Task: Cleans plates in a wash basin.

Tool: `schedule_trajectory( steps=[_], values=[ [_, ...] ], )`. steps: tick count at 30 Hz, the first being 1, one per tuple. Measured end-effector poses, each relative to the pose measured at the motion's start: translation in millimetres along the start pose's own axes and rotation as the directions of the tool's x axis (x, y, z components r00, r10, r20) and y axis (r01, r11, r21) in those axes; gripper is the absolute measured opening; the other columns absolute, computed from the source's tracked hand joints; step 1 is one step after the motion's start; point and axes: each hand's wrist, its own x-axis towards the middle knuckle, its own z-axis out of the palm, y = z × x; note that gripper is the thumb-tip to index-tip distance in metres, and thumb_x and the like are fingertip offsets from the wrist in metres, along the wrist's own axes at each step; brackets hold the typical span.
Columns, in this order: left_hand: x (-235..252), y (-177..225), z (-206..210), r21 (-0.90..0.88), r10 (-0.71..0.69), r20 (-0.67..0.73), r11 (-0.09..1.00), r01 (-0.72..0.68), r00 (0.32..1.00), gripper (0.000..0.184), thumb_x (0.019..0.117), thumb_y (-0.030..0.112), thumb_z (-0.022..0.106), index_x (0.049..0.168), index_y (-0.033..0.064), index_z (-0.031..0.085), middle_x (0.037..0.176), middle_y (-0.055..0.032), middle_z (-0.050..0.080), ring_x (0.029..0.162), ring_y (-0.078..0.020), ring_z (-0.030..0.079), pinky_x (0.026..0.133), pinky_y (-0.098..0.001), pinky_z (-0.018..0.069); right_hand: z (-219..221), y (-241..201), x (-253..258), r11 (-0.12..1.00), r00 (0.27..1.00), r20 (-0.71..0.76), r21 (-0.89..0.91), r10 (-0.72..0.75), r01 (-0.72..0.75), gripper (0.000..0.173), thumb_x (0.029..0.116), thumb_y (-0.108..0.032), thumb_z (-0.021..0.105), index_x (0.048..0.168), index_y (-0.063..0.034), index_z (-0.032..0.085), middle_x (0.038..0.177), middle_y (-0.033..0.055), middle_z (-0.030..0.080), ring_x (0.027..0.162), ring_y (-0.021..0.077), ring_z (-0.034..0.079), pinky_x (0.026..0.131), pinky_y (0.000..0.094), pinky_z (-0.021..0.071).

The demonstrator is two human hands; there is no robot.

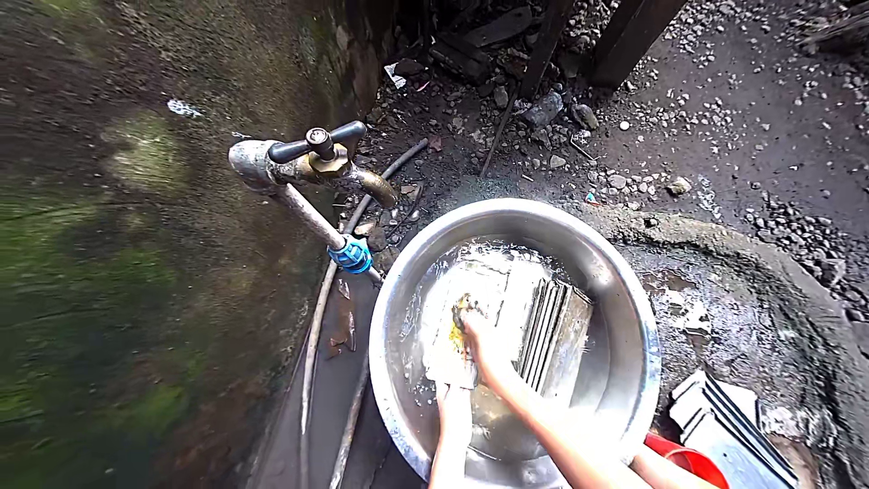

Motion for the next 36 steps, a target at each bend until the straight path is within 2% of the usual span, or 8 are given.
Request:
schedule_trajectory(
  steps=[5,8,12,18,25,29,33,36],
  values=[
    [-5.9,-0.1,0.7,0.067,-0.094,-0.207,0.992,0.11,0.974,0.036,0.1108,0.007,0.032,0.143,-0.0068,0.039,0.134,-0.0222,0.051,0.112,-0.0218,0.054,0.096,-0.0344,0.0459,-0.9,8.9,-34.0,0.955,0.911,0.33,-0.076,-0.247,0.286,0.04,0.1023,0.002,0.045,0.137,-0.003,0.065,0.144,0.0151,0.061,0.138,0.0317,0.055,0.117,0.0455,0.0402],
    [-12.7,1.3,5.0,0.09,-0.123,-0.238,0.985,0.148,0.963,0.031,0.108,0.002,0.037,0.137,-0.0088,0.042,0.122,-0.0225,0.053,0.101,-0.0227,0.054,0.09,-0.0352,0.0475,-17.3,7.3,12.7,0.994,0.985,0.169,-0.098,-0.035,0.052,0.037,0.1039,-0.007,0.044,0.134,0.0009,0.064,0.14,0.0193,0.062,0.137,0.0329,0.054,0.117,0.047,0.0382],
    [-10.5,1.3,2.0,0.025,-0.072,-0.189,0.997,0.078,0.979,0.041,0.1071,-0.004,0.034,0.148,-0.0054,0.03,0.14,-0.0259,0.044,0.117,-0.0267,0.051,0.101,-0.0376,0.0443,-12.0,-17.5,55.8,0.966,0.979,0.081,-0.195,0.189,-0.17,0.046,0.1025,-0.004,0.046,0.149,-0.0012,0.05,0.148,0.0234,0.054,0.14,0.0387,0.049,0.116,0.0516,0.0375],
    [-10.9,-3.8,5.5,0.112,-0.089,-0.237,0.987,0.118,0.967,0.041,0.1092,0.003,0.035,0.148,-0.0091,0.033,0.147,-0.0296,0.041,0.128,-0.0323,0.047,0.108,-0.0427,0.0395,-4.6,-0.6,-22.0,0.973,0.915,0.392,-0.157,-0.094,0.167,0.045,0.1052,-0.001,0.04,0.149,0.0005,0.05,0.156,0.0183,0.048,0.148,0.0319,0.042,0.124,0.045,0.0278],
    [-7.1,-6.1,4.2,0.105,-0.012,-0.169,0.994,0.03,0.986,0.036,0.1063,-0.002,0.039,0.141,-0.0095,0.038,0.126,-0.0245,0.052,0.102,-0.0216,0.057,0.09,-0.0339,0.0498,-17.4,-8.2,56.2,0.961,0.999,-0.002,-0.273,0.041,-0.04,0.049,0.1012,-0.004,0.045,0.15,-0.0009,0.05,0.154,0.0189,0.049,0.146,0.0334,0.044,0.121,0.0497,0.0326],
    [-5.5,-4.7,5.2,0.13,0.009,-0.181,0.991,0.015,0.983,0.041,0.1066,-0.001,0.04,0.146,-0.0096,0.034,0.139,-0.0289,0.047,0.117,-0.0275,0.053,0.101,-0.0385,0.0448,-0.1,-14.7,19.4,0.971,0.975,0.2,-0.235,0.097,-0.049,0.056,0.1016,0.003,0.042,0.157,0.0037,0.033,0.161,0.0226,0.037,0.151,0.0344,0.035,0.125,0.0448,0.0261],
    [-6.3,-5.5,8.8,0.155,-0.074,-0.22,0.982,0.11,0.973,0.035,0.1054,-0.003,0.041,0.139,-0.012,0.041,0.128,-0.0285,0.052,0.104,-0.0272,0.055,0.091,-0.0393,0.0481,-18.0,12.0,0.1,0.945,0.939,0.344,-0.303,-0.016,0.127,0.049,0.1054,-0.002,0.038,0.154,-0.0002,0.043,0.157,0.0204,0.046,0.148,0.0338,0.042,0.124,0.0467,0.0289],
    [-6.5,-7.5,9.9,0.168,-0.091,-0.199,0.978,0.126,0.976,0.03,0.1065,0.001,0.044,0.134,-0.0112,0.044,0.115,-0.0227,0.055,0.093,-0.0211,0.054,0.083,-0.0343,0.0488,-31.9,7.3,39.1,0.989,0.992,0.03,-0.086,0.125,-0.122,0.044,0.1088,-0.018,0.039,0.149,-0.0024,0.051,0.151,0.0184,0.052,0.144,0.03,0.046,0.121,0.045,0.0325]
  ],
)
